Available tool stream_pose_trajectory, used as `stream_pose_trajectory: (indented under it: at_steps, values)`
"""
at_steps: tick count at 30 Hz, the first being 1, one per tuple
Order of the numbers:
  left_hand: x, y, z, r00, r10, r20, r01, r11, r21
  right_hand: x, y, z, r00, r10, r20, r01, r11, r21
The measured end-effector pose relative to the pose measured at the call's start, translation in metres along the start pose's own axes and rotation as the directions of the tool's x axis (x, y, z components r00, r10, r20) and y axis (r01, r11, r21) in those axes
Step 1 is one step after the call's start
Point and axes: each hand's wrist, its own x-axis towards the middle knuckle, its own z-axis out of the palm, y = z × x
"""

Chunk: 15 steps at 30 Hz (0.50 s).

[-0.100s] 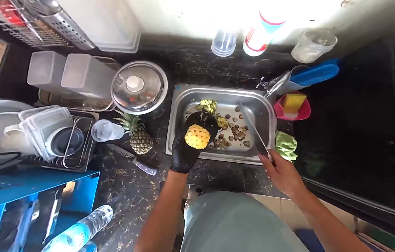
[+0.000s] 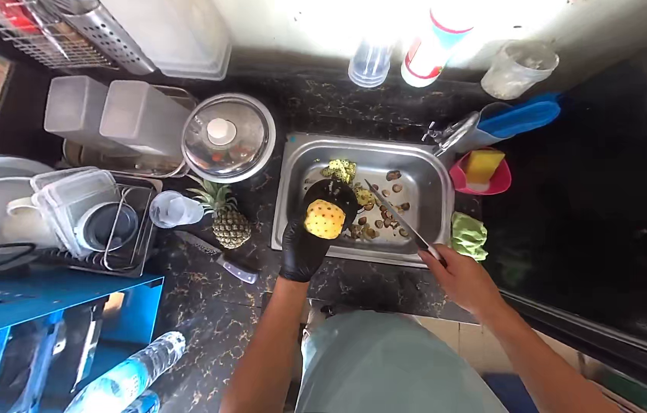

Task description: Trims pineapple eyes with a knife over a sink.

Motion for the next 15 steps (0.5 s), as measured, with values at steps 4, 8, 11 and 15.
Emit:
stream_pose_trajectory:
  at_steps: [4,8,11,15]
  values:
    - [-0.003,0.001,-0.004,1.0,-0.005,-0.023,0.006,1.0,0.03,-0.003,0.002,0.003,0.999,-0.037,0.005,0.036,0.983,0.18]
    - [0.001,-0.003,0.008,1.0,0.015,-0.026,-0.014,0.999,0.042,-0.015,-0.011,-0.001,0.989,-0.115,-0.097,0.142,0.927,0.348]
    - [0.0,-0.001,0.037,0.998,0.016,-0.054,-0.011,0.996,0.093,-0.026,-0.024,-0.013,0.969,-0.23,-0.086,0.245,0.913,0.327]
    - [0.009,-0.003,0.041,0.999,-0.015,0.046,0.016,1.0,-0.011,-0.04,-0.032,-0.018,0.926,-0.352,-0.138,0.376,0.893,0.249]
